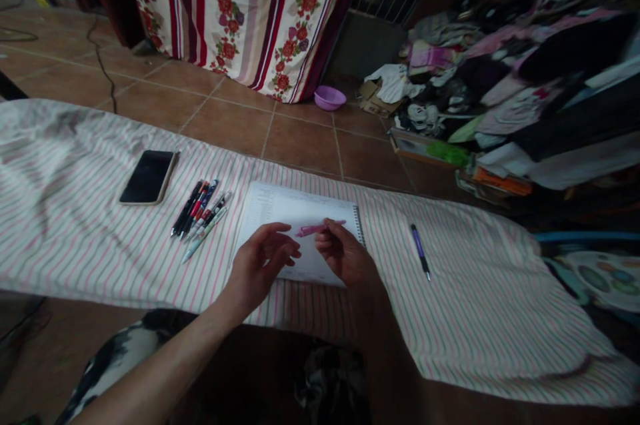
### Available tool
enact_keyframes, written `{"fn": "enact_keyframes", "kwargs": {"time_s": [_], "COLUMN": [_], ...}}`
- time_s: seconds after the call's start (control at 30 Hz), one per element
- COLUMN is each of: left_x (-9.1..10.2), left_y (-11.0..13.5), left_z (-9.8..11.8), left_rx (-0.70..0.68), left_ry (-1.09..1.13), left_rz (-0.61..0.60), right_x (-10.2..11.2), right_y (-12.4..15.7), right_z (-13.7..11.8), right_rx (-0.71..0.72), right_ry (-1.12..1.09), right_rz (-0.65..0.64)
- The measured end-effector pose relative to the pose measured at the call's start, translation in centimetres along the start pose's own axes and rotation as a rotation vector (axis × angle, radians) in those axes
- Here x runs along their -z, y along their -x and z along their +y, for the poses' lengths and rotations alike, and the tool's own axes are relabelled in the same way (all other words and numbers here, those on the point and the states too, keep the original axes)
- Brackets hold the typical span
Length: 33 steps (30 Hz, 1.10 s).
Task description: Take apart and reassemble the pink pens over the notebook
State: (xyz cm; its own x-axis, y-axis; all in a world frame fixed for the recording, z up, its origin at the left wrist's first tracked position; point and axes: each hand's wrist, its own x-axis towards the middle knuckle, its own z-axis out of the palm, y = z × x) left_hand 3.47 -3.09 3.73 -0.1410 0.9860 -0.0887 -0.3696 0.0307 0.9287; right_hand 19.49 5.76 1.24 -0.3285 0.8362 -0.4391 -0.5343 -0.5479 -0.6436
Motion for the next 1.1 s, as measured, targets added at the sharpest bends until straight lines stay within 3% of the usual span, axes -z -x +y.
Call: {"fn": "enact_keyframes", "kwargs": {"time_s": [0.3,0.7,1.1], "left_x": [1.0,1.2,2.3], "left_y": [0.0,0.9,1.5], "left_z": [0.0,1.0,0.5], "left_rx": [-0.054,-0.169,-0.265], "left_ry": [-0.026,-0.115,-0.284], "left_rz": [0.053,0.208,0.196], "right_x": [-1.0,-3.0,-3.6], "right_y": [-0.7,-1.8,-2.0], "right_z": [0.8,2.7,3.9], "right_rx": [-0.064,-0.208,-0.243], "right_ry": [-0.001,-0.119,-0.095], "right_rz": [-0.001,-0.196,-0.268]}}
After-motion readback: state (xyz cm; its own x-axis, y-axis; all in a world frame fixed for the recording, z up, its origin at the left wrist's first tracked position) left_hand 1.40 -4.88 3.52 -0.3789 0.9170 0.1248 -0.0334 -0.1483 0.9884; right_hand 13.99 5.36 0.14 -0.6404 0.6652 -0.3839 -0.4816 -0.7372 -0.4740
